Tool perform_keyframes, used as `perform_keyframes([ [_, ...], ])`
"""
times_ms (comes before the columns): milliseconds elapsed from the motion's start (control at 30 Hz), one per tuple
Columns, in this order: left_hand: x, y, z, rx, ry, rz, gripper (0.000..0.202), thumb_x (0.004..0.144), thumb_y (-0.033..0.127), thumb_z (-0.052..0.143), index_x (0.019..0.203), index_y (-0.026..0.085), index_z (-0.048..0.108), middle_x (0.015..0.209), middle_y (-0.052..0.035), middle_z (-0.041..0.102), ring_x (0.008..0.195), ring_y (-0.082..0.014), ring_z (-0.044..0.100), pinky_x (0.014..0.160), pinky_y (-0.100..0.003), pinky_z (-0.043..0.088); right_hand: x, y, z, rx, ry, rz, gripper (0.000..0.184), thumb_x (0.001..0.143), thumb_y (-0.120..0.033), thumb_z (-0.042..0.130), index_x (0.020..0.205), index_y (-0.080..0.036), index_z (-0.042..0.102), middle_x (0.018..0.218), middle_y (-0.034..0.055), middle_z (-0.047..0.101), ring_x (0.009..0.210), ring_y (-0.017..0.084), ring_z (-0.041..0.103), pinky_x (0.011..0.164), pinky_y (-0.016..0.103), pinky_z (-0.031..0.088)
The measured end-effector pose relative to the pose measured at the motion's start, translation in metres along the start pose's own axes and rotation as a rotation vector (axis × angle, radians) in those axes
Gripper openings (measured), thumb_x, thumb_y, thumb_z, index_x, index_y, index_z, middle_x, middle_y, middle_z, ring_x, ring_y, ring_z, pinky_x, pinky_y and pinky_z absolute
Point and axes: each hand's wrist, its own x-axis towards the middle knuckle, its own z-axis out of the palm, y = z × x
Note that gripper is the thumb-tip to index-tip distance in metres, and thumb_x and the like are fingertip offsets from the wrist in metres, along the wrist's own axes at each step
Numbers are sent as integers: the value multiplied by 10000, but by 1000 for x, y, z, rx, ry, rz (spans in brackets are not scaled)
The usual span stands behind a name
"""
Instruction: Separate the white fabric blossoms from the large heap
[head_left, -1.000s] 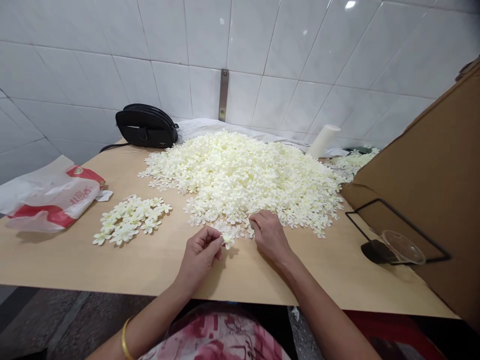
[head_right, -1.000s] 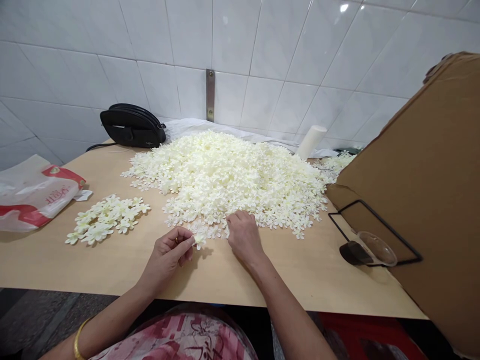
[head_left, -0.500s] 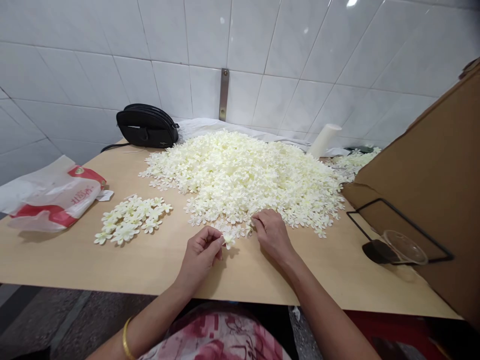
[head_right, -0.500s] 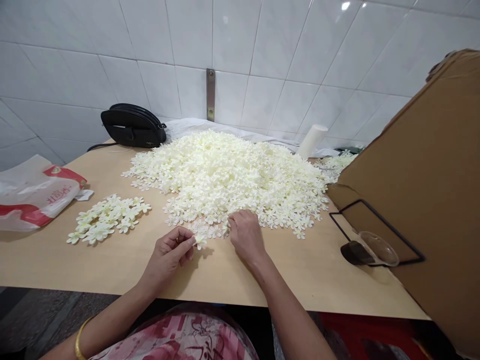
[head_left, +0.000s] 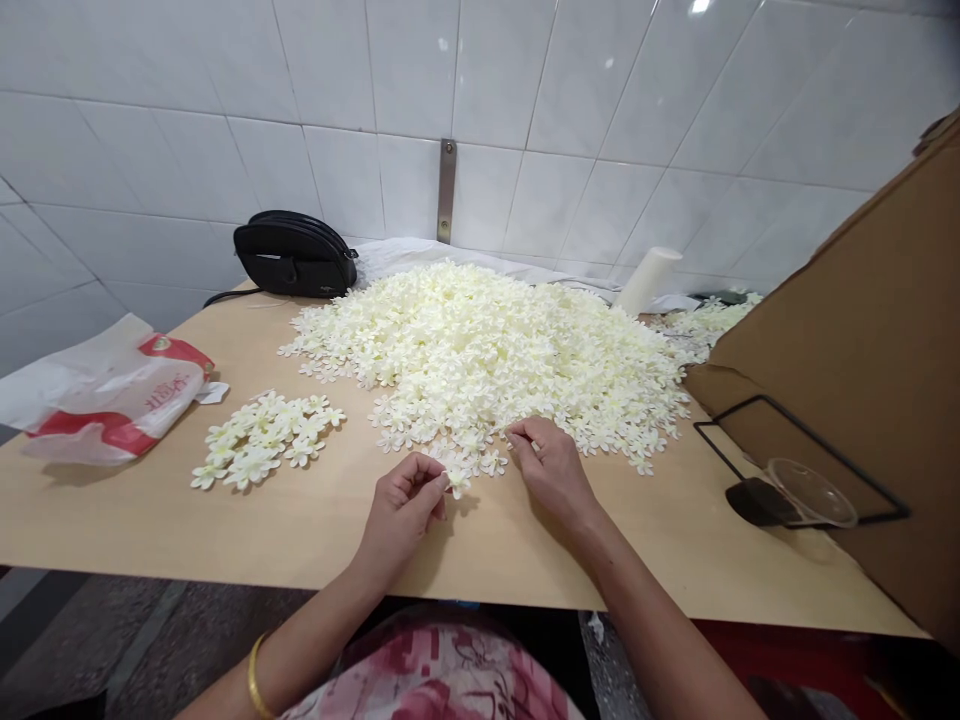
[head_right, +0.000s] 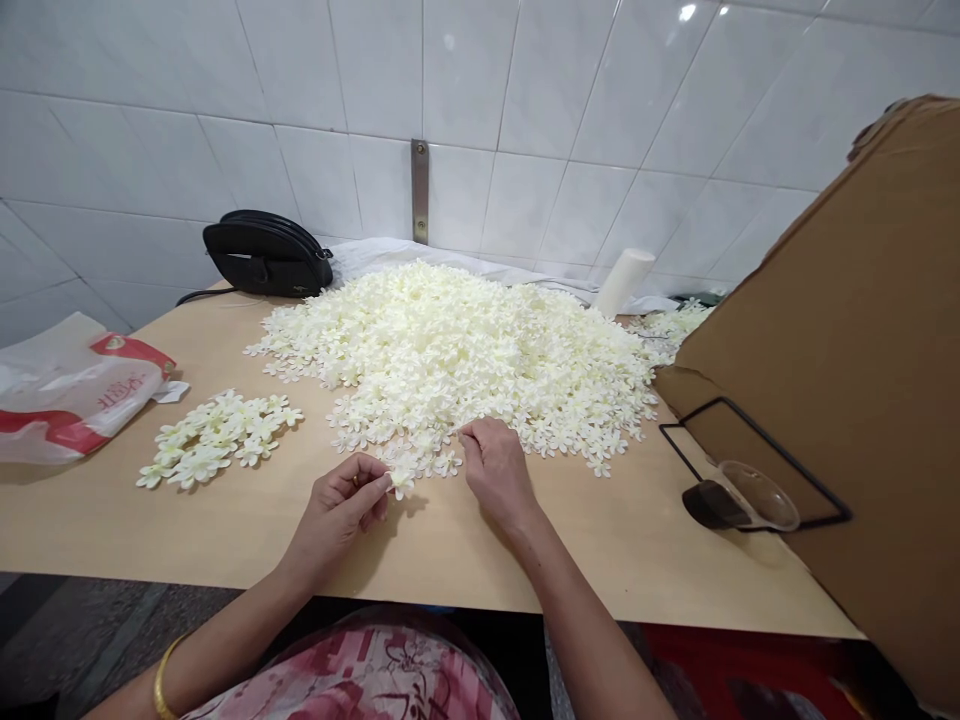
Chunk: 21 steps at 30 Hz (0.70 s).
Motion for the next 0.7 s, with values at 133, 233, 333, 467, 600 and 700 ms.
perform_keyframes([
  [133,-1,-1,-2,-32,26,4,148,692,288,557,669,158,492,475,44,469,414,-57,380,414,-174,275,-2,-11,2,-40,-49,-89,192,808,-167,386,752,-187,568,754,31,570,754,157,488,713,277,344],
  [233,0,-3,-6,-159,120,22,154,711,307,546,715,166,484,483,48,470,424,-58,386,424,-172,283,-1,-14,8,-102,-51,-107,216,826,-175,364,768,-188,572,765,41,568,766,165,479,727,292,334],
  [333,0,-5,-9,-269,186,28,165,699,319,558,739,178,482,502,47,492,442,-64,415,428,-168,291,3,-14,17,-199,-47,-91,172,814,-227,403,789,-189,569,772,43,562,772,176,464,721,304,321],
  [467,0,-4,-9,-267,161,17,175,688,328,564,721,171,495,470,53,481,423,-54,399,415,-161,287,6,-13,27,-304,-96,-95,113,777,-249,456,725,-192,539,751,36,550,761,184,442,703,310,304],
  [600,0,-4,-10,-266,139,17,172,692,324,559,720,167,496,472,49,494,423,-50,402,411,-156,285,9,-10,24,-284,-82,-58,158,786,-174,405,666,-192,506,701,20,542,722,168,433,674,295,290],
  [700,1,-4,-10,-264,124,17,162,702,313,554,717,163,494,476,47,498,418,-46,396,409,-154,286,10,-7,19,-318,-43,-17,163,779,-162,402,651,-188,500,693,27,536,715,173,427,658,296,282],
])
